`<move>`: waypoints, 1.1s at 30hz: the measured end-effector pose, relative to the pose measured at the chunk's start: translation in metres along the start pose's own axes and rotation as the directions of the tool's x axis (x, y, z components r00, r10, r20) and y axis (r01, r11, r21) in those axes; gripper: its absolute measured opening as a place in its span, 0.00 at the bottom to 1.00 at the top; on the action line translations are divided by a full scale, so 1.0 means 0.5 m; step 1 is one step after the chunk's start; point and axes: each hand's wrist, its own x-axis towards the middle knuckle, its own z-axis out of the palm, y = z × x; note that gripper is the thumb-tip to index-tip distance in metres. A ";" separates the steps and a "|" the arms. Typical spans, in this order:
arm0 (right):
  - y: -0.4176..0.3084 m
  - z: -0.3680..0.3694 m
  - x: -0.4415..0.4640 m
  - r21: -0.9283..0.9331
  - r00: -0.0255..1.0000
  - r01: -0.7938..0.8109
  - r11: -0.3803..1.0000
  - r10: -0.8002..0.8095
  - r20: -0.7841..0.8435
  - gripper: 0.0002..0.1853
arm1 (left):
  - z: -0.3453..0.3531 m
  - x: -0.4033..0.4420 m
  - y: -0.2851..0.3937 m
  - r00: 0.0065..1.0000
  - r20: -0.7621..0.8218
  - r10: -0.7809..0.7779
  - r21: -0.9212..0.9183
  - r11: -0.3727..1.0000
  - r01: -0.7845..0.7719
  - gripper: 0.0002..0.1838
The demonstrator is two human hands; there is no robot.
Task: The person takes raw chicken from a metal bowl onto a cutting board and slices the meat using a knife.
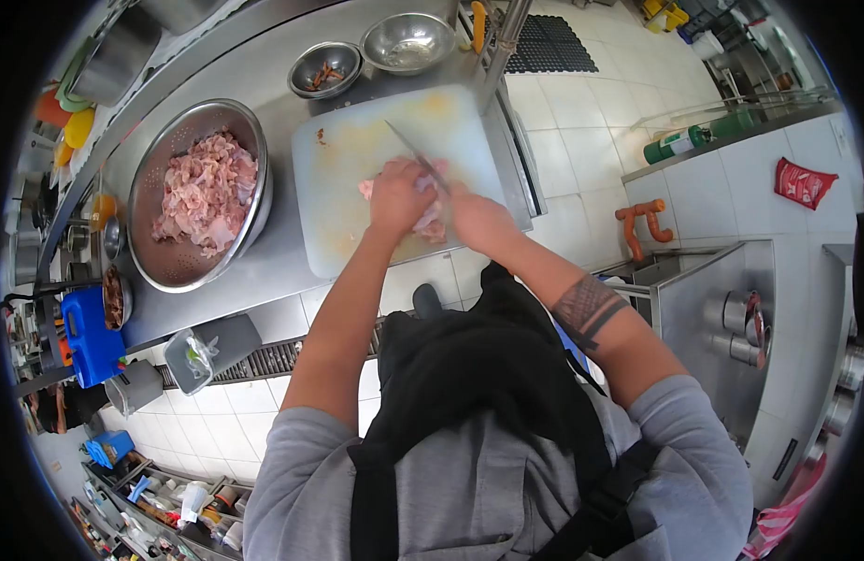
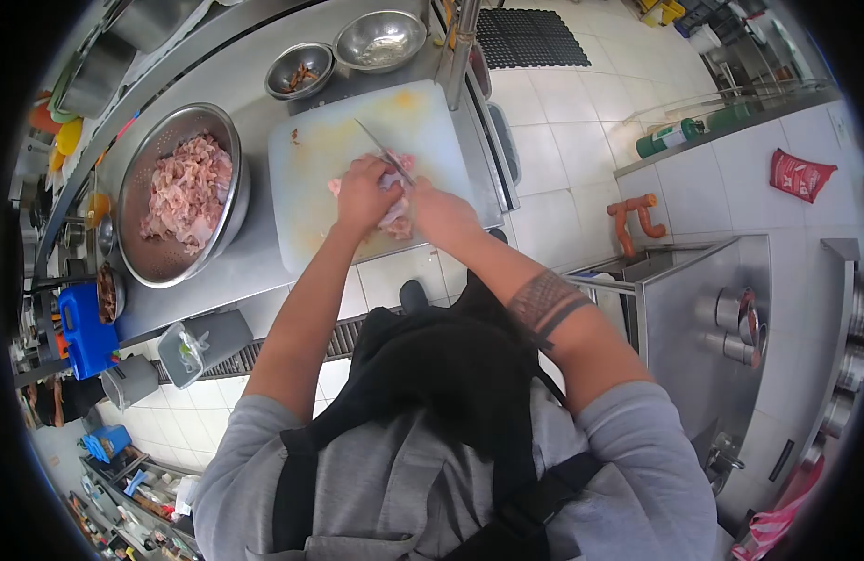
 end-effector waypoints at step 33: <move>0.003 0.013 -0.139 0.028 0.995 -0.081 0.996 0.079 0.065 0.14 | -0.036 -0.021 -0.002 0.994 -0.084 -0.066 0.059 0.996 0.071 0.15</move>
